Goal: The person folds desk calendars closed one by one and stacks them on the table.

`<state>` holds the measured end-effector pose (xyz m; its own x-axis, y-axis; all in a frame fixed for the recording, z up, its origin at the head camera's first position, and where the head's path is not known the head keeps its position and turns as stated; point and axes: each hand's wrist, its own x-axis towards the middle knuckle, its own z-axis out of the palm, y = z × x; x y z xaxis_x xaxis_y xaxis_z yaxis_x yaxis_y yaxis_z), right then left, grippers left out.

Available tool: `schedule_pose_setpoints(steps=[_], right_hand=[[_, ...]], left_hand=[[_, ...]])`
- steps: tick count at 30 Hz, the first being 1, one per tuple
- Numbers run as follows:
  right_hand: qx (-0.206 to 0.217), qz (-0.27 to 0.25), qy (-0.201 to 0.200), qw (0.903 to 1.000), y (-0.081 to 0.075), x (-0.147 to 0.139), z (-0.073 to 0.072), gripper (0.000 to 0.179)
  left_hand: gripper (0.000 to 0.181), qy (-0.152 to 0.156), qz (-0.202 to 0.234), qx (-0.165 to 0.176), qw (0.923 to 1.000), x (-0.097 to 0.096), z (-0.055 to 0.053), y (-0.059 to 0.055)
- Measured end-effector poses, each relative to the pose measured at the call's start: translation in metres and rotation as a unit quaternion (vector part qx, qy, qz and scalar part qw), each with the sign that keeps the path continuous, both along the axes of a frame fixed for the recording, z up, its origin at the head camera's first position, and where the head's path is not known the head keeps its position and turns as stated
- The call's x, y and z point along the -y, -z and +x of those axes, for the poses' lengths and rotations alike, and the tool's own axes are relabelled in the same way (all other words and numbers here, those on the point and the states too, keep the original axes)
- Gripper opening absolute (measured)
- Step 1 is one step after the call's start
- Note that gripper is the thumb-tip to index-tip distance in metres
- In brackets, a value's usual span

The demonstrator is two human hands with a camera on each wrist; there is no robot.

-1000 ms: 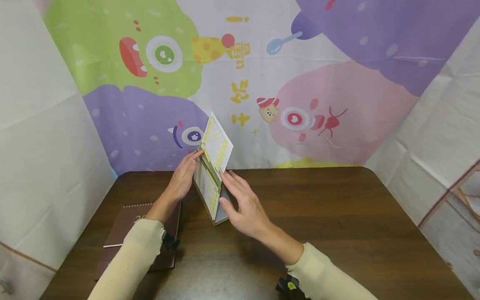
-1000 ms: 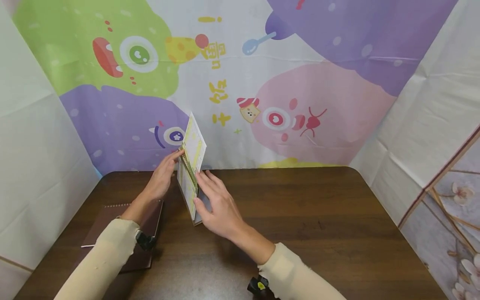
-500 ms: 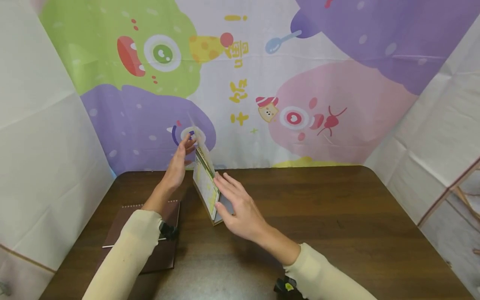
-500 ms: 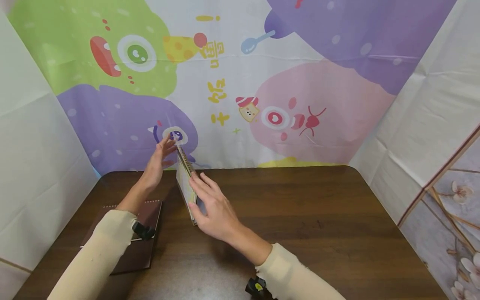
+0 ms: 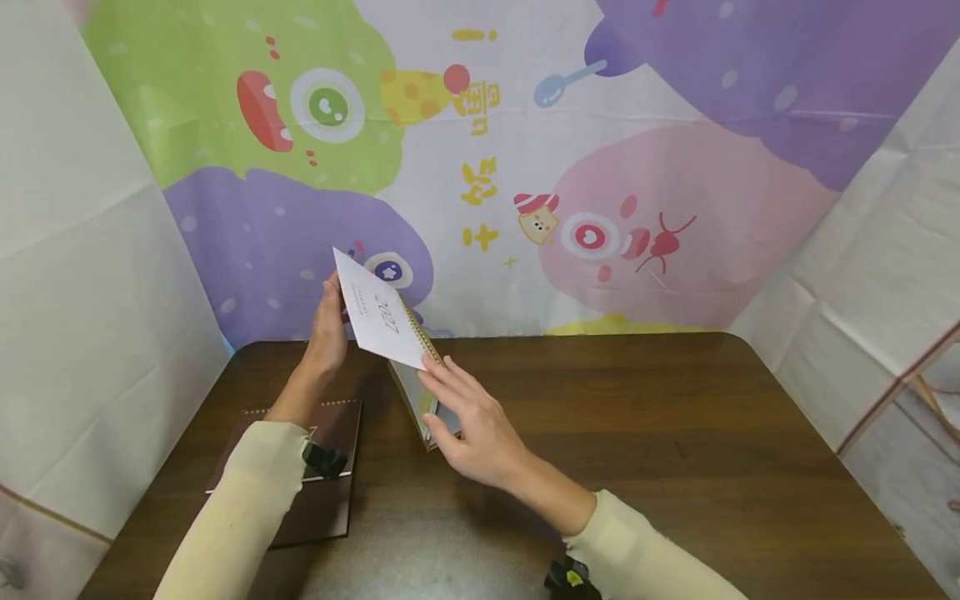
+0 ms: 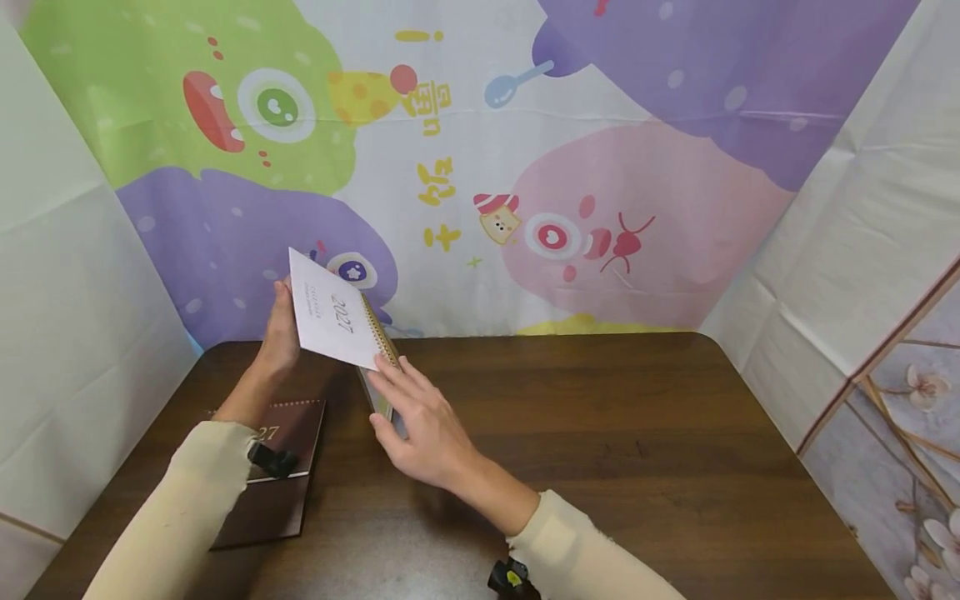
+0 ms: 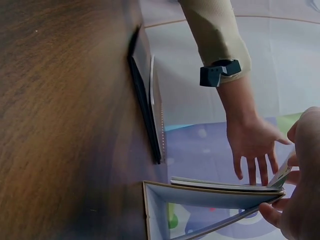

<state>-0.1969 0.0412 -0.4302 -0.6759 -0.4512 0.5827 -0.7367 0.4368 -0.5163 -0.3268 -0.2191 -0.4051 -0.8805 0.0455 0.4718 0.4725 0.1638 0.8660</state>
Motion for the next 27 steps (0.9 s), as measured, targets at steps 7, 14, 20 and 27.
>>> schedule_pose_setpoints(steps=[7,14,20,27], right_hand=[[0.011,0.016,-0.007,0.9998,0.004,0.0,0.001,0.054],[0.019,0.03,-0.013,0.9993,0.006,0.0,0.0,0.051],[0.011,0.038,-0.008,0.9992,0.011,0.0,-0.001,0.048],[-0.003,0.043,-0.007,0.999,0.013,-0.001,-0.001,0.045]], left_hand=[[0.08,-0.005,0.087,-0.006,0.9962,0.013,0.002,0.006],[0.077,-0.052,0.108,0.005,0.9927,0.028,0.002,0.018],[0.075,-0.074,0.076,0.022,0.9941,0.039,0.004,0.025],[0.08,-0.095,-0.014,0.033,0.9948,0.058,-0.003,0.045]])
